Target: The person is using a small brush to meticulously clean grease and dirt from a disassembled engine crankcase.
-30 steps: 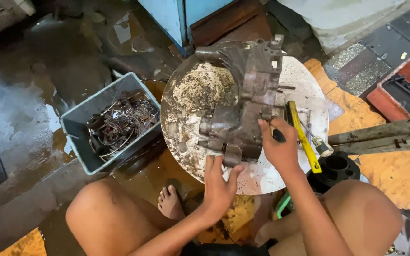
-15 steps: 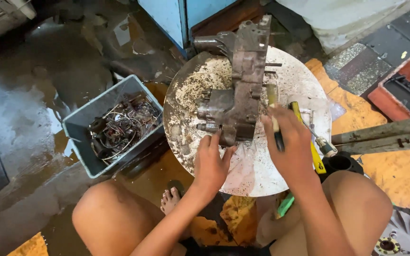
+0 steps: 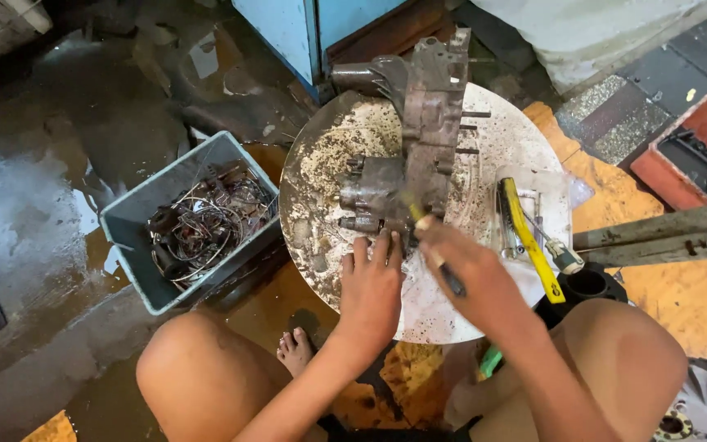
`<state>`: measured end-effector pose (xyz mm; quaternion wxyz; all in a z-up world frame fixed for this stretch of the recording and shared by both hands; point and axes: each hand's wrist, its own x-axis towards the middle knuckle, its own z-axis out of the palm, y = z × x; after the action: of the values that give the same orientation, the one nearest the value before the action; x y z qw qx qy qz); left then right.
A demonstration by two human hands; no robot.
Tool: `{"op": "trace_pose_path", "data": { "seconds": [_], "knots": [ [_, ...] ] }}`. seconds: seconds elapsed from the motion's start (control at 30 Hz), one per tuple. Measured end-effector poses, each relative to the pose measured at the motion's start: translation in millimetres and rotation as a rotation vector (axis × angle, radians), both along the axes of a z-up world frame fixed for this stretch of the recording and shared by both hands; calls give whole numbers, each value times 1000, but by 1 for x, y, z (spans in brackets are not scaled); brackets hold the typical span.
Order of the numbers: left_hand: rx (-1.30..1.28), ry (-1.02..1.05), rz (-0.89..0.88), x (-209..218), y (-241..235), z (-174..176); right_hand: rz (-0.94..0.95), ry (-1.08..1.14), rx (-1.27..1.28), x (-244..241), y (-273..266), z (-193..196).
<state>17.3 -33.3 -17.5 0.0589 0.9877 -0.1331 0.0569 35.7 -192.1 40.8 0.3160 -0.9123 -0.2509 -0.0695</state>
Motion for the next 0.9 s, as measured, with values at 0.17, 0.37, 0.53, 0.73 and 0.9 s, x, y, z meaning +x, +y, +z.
{"op": "trace_pose_path", "data": {
  "seconds": [0.17, 0.37, 0.53, 0.73, 0.9],
  "knots": [
    [0, -48, -20, -1, -4, -4, -85, -212, 31, 10, -6, 27],
    [82, 323, -45, 4, 4, 19, 22, 131, -25, 5, 9, -2],
    [40, 399, -55, 5, 30, 19, 2, 280, 49, 9, 0, 2],
    [66, 448, -120, 7, 40, 20, -113, -189, -129, 10, -1, 13],
    [32, 468, -143, 12, 46, 34, 73, 325, -34, 6, 7, 15]
  ]
}}
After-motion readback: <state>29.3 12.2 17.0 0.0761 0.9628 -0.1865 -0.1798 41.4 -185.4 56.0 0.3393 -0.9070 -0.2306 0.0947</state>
